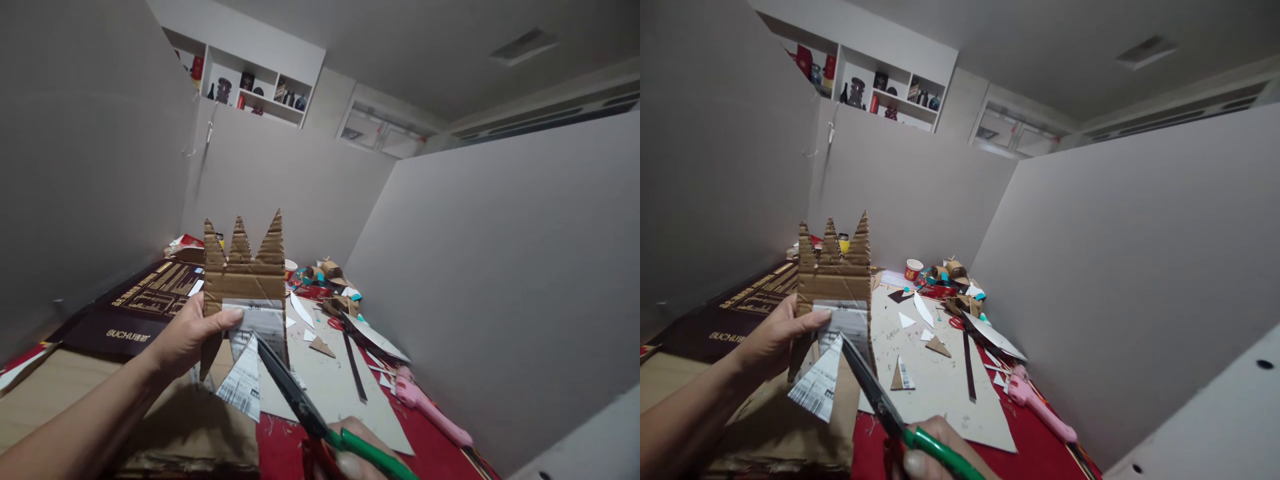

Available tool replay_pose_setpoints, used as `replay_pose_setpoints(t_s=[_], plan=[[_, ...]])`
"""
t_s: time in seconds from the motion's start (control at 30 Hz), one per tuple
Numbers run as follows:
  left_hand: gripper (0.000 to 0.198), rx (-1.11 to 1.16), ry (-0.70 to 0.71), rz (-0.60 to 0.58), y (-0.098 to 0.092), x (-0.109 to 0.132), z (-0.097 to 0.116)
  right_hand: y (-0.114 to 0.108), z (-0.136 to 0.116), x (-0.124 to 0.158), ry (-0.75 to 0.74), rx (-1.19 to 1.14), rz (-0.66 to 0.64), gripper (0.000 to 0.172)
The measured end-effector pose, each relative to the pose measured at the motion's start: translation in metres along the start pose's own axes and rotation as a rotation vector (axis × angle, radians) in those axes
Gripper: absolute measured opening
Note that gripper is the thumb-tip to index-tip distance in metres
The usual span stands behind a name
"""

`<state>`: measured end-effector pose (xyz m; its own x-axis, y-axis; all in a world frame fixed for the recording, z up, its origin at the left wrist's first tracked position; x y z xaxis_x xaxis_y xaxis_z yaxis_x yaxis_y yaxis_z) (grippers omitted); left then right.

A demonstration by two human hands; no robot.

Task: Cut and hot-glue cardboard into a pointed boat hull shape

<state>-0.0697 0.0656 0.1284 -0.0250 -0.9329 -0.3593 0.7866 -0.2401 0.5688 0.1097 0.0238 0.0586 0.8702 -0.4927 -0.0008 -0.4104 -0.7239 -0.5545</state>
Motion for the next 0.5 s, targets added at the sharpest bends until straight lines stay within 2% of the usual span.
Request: replay_pose_setpoints(t_s=[0.2, 0.37, 0.5], plan=[[0.035, -0.043, -0.005, -0.021, 0.001, -0.001, 0.0, 0.0, 0.002, -0.001, -0.026, -0.039, 0.02, 0.059], [0.031, -0.128, 0.015, -0.008, 0.0, -0.002, -0.001, -0.008, 0.01, 0.007, 0.068, -0.03, 0.106, 0.056], [0.032, -0.092, -0.006, 0.0, -0.001, -0.003, -0.003, -0.011, 0.015, 0.009, 0.077, -0.06, 0.131, 0.054]])
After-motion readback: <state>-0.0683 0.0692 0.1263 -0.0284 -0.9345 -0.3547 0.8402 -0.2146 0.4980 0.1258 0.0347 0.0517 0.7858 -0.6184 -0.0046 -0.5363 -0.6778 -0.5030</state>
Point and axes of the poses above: each hand's wrist, its own x-axis away from the middle knuckle, its own y-axis out of the palm, z = x × y, the point moved 10 cm from there along -x, towards the middle knuckle, and after that the axes turned 15 degrees about x, right-handed, at the moved point
